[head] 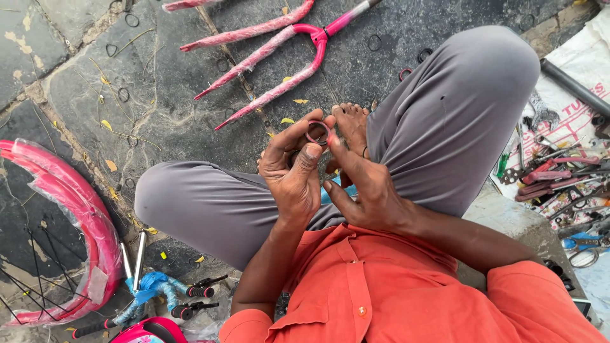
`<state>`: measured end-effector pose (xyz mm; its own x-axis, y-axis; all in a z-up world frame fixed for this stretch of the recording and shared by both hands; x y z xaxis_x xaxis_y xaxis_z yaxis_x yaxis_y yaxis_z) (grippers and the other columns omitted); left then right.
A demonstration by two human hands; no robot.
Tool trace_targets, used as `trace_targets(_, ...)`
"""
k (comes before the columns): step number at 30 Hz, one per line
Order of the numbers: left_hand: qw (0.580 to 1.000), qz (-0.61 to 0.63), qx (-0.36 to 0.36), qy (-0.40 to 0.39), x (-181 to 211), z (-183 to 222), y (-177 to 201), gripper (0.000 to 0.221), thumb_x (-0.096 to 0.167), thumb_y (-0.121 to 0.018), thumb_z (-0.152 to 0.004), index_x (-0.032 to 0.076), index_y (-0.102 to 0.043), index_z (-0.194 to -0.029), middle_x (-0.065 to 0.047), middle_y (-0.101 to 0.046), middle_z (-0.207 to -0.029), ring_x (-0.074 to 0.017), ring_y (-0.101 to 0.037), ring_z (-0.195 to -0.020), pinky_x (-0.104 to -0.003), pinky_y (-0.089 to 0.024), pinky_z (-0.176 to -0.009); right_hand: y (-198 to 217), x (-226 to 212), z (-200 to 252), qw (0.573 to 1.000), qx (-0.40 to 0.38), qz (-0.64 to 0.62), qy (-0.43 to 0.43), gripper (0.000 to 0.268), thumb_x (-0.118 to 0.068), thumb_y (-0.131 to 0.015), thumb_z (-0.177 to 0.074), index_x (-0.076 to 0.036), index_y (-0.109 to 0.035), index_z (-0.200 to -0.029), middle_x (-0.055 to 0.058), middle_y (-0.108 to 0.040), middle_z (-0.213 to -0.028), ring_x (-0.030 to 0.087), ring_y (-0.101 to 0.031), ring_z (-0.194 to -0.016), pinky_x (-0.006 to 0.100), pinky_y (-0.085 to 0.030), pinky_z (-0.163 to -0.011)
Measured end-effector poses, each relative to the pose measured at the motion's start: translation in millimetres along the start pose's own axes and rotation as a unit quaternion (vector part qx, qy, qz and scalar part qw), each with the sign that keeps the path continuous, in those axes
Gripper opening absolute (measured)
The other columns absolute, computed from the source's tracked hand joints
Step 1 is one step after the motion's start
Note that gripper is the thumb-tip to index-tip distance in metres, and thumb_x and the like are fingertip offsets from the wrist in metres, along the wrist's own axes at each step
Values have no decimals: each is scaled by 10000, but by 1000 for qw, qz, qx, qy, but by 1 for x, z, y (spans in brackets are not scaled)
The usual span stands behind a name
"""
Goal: Applying red grease to bicycle headset spacer rings and inspecting them.
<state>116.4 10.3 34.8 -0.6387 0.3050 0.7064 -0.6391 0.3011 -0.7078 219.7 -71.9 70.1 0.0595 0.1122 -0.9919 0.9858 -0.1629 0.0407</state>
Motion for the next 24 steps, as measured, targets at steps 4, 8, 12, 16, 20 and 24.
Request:
trace_targets(4, 999, 42, 9, 14, 5, -3, -6, 291, -40, -694, -1025, -12, -671, -1314, -258, -600, -1414, -300, -692, -1231, -454, -612, -1079, 2, 10, 9, 999, 4, 25, -20, 932, 69, -702, -901, -72, -174, -1656, 164, -531, -1396, 117, -666, -819, 270, -546, -687)
trace_targets(8, 999, 33, -3, 15, 1, -1, -6, 240, -29, -682, -1036, -18, -689, -1276, -265, -578, -1489, -260, -696, -1232, -479, -619, -1109, 0, -7, -3, 1000, 11, -16, -19, 924, 107, -668, -866, -32, -151, -1619, 356, -269, -1648, 212, -666, -859, 286, -542, -656)
trace_targets(12, 1000, 10, 15, 10, -1, 2, 2, 233, -42, -690, -1028, -26, -690, -1260, -255, -585, -1477, -254, -686, -1194, -458, -614, -1095, 1, -30, -12, 992, 13, 117, 40, 907, 53, -695, -917, -45, -175, -1653, 335, -380, -1624, 166, -695, -832, 279, -559, -726)
trace_targets(16, 999, -26, 11, -30, 10, 2, -4, 195, -55, -693, -1052, -40, -698, -1246, -245, -605, -1415, -292, -693, -1187, -418, -597, -1065, 9, -58, -12, 898, 17, 423, 122, 822, 0, -726, -884, -41, -317, -1597, 233, -591, -1303, 284, -669, -851, 381, -558, -754)
trace_targets(20, 1000, 16, 7, -19, 18, -3, -15, 276, -28, -697, -1010, -8, -685, -1286, -231, -610, -1431, -346, -706, -1236, -464, -617, -1084, 19, -73, -10, 870, -21, 472, 144, 728, -45, -753, -869, -101, -448, -1527, 111, -680, -943, 241, -645, -740, 370, -534, -680)
trace_targets(24, 999, 38, -2, 1, 12, 2, -10, 318, -34, -698, -1010, -14, -669, -1325, -247, -613, -1423, -344, -690, -1252, -473, -597, -1095, 26, -41, -7, 986, -34, 166, -4, 775, -5, -692, -907, -34, -350, -1602, 46, -671, -907, 129, -650, -708, 280, -547, -672)
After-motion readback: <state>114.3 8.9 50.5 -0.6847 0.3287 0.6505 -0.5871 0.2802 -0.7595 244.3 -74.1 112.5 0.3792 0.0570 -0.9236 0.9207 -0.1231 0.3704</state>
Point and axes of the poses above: each hand's wrist, its own z-axis away from the middle knuckle, its own y-axis out of the back of the hand, x = y × z, the point moved 8 cm from there along -z, towards the middle knuckle
